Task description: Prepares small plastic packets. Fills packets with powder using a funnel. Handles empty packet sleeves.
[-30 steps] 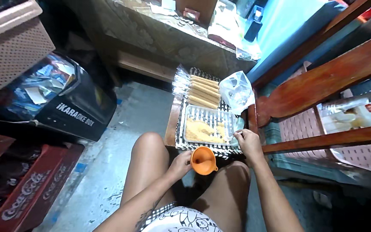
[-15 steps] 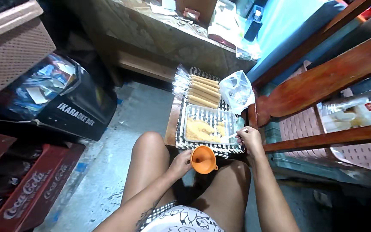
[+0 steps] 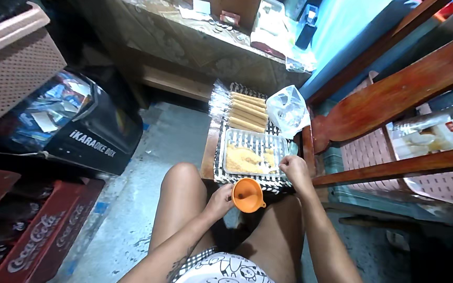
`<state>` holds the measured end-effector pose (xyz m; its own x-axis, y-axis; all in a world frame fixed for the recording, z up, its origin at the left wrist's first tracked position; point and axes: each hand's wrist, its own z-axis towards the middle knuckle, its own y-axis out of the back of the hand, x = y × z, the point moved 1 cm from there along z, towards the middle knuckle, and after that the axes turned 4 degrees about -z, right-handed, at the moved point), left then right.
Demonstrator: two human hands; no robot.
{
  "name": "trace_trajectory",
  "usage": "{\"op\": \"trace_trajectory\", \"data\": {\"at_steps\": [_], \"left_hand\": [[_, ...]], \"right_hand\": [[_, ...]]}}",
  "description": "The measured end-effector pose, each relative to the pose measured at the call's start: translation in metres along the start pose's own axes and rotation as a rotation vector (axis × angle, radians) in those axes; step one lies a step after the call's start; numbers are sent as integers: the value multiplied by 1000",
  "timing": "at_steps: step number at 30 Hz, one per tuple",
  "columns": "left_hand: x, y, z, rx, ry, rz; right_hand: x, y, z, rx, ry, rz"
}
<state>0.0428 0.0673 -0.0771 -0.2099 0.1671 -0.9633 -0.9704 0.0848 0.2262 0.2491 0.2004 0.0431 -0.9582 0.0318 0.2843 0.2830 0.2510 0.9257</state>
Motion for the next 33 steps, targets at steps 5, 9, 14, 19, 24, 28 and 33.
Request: {"op": "trace_trajectory", "data": {"at_steps": [5, 9, 14, 19, 24, 28, 33], "left_hand": [[-1, 0, -1, -1, -15, -2], [0, 1, -1, 9, -7, -7], [0, 0, -1, 8, -7, -6], [0, 0, -1, 17, -7, -13], [2, 0, -2, 18, -4, -4], [4, -1, -1, 4, -11, -2], [3, -1, -1, 5, -15, 11]], "right_hand": [[11, -14, -1, 126, 126, -86], [22, -22, 5, 186, 138, -43], [19, -26, 12, 257, 172, 57], [9, -27, 15, 260, 115, 211], [3, -24, 16, 251, 88, 340], [0, -20, 17, 238, 100, 393], [-1, -3, 7, 218, 102, 426]]}}
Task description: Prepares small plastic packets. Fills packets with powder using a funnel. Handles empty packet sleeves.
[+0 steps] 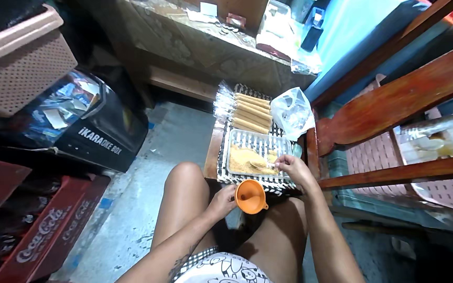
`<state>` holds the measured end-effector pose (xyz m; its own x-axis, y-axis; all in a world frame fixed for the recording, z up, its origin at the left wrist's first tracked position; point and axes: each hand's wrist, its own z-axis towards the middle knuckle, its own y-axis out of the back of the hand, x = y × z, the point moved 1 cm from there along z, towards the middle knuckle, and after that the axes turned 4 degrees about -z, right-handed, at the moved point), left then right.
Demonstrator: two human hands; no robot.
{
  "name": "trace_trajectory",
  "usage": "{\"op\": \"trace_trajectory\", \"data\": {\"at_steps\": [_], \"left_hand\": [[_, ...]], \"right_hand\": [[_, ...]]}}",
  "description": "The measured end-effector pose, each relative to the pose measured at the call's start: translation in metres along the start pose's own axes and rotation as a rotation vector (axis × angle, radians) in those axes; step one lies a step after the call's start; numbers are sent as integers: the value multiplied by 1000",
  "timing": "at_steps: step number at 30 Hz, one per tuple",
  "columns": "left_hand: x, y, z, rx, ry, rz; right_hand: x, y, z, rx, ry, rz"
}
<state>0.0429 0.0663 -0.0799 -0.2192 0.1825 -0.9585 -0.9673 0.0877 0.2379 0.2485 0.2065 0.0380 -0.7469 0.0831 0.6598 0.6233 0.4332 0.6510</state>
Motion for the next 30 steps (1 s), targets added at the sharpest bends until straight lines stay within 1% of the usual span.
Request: {"op": "trace_trajectory", "data": {"at_steps": [5, 9, 12, 15, 16, 18, 21, 22, 25, 30], "left_hand": [[2, 0, 1, 15, 21, -14], [5, 1, 1, 15, 21, -32], [7, 1, 1, 23, 29, -31], [8, 1, 2, 35, 44, -27], [7, 1, 2, 36, 56, -29], [7, 0, 2, 27, 59, -33], [9, -1, 1, 27, 58, -27], [8, 0, 1, 33, 66, -28], [8, 0, 2, 46, 81, -22], [10, -1, 3, 40, 82, -31]], "right_hand": [[7, 17, -21, -8, 69, -18], [22, 24, -47, 21, 92, -109], [38, 20, -63, 53, 134, -313], [56, 4, -78, 89, 152, -540], [60, -5, -82, 77, 172, -602], [65, -25, -92, -16, 255, -736], [61, -53, -102, -272, 544, -854], [62, -58, -104, -317, 588, -878], [69, -66, -113, -390, 642, -945], [79, -66, -126, -437, 692, -1014]]}}
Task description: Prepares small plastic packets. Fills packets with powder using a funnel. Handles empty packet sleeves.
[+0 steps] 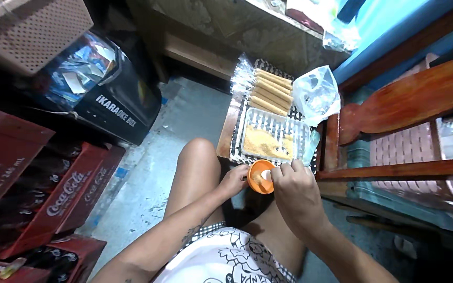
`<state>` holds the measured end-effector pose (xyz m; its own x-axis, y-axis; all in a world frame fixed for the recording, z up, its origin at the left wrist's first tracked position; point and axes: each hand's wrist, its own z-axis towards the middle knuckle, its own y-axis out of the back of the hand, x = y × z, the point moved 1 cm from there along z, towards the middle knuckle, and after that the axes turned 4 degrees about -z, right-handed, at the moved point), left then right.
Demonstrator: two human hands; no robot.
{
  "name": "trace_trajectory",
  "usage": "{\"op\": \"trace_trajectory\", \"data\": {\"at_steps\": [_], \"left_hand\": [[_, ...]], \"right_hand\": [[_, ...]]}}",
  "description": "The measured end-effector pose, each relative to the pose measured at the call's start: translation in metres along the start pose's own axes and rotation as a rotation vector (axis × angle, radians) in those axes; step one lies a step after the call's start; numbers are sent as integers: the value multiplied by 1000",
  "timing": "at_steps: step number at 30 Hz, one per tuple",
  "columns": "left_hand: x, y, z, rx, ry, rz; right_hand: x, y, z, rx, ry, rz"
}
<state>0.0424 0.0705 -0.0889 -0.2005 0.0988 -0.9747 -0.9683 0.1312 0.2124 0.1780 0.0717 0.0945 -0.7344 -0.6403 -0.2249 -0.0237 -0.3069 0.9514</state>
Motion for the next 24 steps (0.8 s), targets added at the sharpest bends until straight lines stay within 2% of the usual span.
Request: {"op": "trace_trajectory", "data": {"at_steps": [9, 19, 24], "left_hand": [[1, -1, -1, -20, -52, -2], [1, 0, -1, -11, -22, -2], [2, -1, -1, -15, -51, -2]], "right_hand": [[-9, 3, -11, -48, 23, 25], [-12, 0, -29, -37, 16, -8], [-4, -19, -28, -23, 27, 12]]}}
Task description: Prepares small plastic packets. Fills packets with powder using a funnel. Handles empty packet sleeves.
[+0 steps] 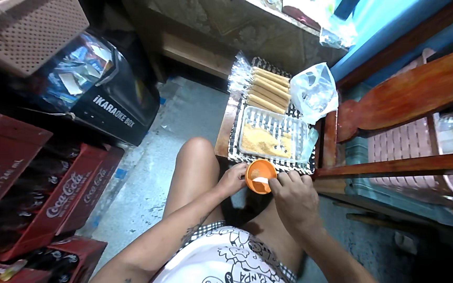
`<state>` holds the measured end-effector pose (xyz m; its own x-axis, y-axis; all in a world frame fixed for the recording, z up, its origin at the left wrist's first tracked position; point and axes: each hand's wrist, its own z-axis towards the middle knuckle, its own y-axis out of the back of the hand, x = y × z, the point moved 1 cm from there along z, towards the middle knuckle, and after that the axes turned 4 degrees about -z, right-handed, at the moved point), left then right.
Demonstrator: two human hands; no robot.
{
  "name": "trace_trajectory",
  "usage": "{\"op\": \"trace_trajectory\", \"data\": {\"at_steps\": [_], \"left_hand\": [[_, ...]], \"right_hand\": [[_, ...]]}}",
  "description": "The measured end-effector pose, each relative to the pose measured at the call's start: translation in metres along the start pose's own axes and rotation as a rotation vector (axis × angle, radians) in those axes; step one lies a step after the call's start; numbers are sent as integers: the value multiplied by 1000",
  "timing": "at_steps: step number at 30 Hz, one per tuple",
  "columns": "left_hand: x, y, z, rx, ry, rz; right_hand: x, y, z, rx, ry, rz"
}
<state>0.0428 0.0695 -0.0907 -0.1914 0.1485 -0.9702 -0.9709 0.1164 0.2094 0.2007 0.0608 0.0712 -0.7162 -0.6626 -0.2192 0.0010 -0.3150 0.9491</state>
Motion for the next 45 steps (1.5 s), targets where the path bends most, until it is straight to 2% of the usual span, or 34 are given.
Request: {"op": "trace_trajectory", "data": {"at_steps": [8, 13, 18, 23, 27, 30, 34, 39, 45], "left_hand": [[4, 0, 0, -1, -28, 0], [1, -1, 0, -10, -41, 7], [2, 0, -1, 15, 1, -1], [0, 0, 0, -6, -21, -18], [2, -2, -1, -12, -78, -24], [2, 0, -1, -15, -66, -15], [1, 2, 1, -15, -52, -7], [1, 2, 0, -44, -68, -7], [-5, 5, 0, -54, -20, -42]], "right_hand": [[-15, 3, 9, -46, -96, 29], [-8, -15, 2, -5, -54, 65], [-15, 8, -2, -48, -69, 30], [-10, 6, -7, 43, -43, 56], [-9, -12, -5, -18, -53, 86], [-14, -3, 0, -68, -74, 88], [-30, 3, 4, -32, -88, 141], [-76, 18, 17, 36, -278, 350], [-111, -42, 37, 219, -547, 281]]}}
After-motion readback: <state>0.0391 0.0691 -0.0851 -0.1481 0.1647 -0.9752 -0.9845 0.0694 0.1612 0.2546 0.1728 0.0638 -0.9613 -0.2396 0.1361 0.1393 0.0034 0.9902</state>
